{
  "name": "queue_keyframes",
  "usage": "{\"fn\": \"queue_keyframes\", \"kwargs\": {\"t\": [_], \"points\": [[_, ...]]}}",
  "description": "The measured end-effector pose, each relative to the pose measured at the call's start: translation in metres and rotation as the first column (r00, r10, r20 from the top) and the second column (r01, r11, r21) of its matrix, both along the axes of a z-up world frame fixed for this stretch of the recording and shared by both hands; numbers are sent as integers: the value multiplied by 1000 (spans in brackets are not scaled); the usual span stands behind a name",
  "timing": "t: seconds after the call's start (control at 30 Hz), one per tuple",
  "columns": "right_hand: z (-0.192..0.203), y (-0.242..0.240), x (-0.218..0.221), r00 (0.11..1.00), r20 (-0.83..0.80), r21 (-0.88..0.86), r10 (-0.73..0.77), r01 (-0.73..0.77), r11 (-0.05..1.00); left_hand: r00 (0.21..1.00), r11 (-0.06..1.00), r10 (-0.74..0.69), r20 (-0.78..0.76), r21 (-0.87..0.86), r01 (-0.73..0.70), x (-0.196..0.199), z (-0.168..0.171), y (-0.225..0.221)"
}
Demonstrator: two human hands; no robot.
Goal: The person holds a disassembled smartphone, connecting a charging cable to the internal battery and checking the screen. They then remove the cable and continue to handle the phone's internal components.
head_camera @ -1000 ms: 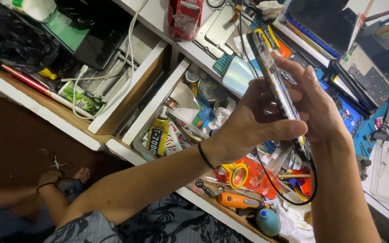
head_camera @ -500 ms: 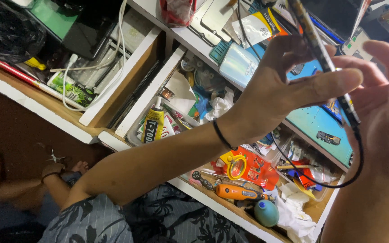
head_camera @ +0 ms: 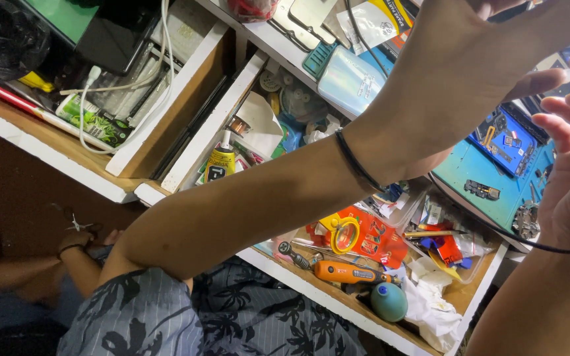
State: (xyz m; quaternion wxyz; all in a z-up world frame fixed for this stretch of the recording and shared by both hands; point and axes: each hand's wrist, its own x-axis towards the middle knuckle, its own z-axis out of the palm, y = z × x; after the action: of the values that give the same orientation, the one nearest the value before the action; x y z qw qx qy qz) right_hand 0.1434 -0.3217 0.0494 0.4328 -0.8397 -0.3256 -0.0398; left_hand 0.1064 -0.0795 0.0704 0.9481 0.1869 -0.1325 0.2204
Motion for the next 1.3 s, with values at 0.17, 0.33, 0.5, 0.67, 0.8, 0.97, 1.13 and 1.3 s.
{"fn": "queue_keyframes", "kwargs": {"t": [0.17,0.33,0.5,0.67,0.8,0.97,1.13,1.3], "points": [[4,-3,-3,996,-63,47,-66,69,997,999,996,10,-53,89,-6,-12,41,12],[7,8,-9,989,-125,188,-80,103,977,990,987,-133,44,-86,137,-15,34,6],[30,60,-38,972,196,363,-128,49,931,944,952,-296,-147,33,304,-38,49,31],[31,78,-48,903,428,364,-41,-131,922,883,889,-440,-164,60,454,-49,26,44],[15,81,-57,799,591,269,-108,-69,961,842,843,-532,-93,38,537,-55,0,52],[16,98,-60,712,687,253,-148,-43,967,815,816,-567,-120,50,576,-60,-10,53],[18,97,-62,690,710,214,-143,-18,977,801,802,-585,-127,58,595,-60,-11,53],[16,92,-65,682,720,170,-130,8,985,810,815,-566,-154,48,578,-59,-9,52]]}}
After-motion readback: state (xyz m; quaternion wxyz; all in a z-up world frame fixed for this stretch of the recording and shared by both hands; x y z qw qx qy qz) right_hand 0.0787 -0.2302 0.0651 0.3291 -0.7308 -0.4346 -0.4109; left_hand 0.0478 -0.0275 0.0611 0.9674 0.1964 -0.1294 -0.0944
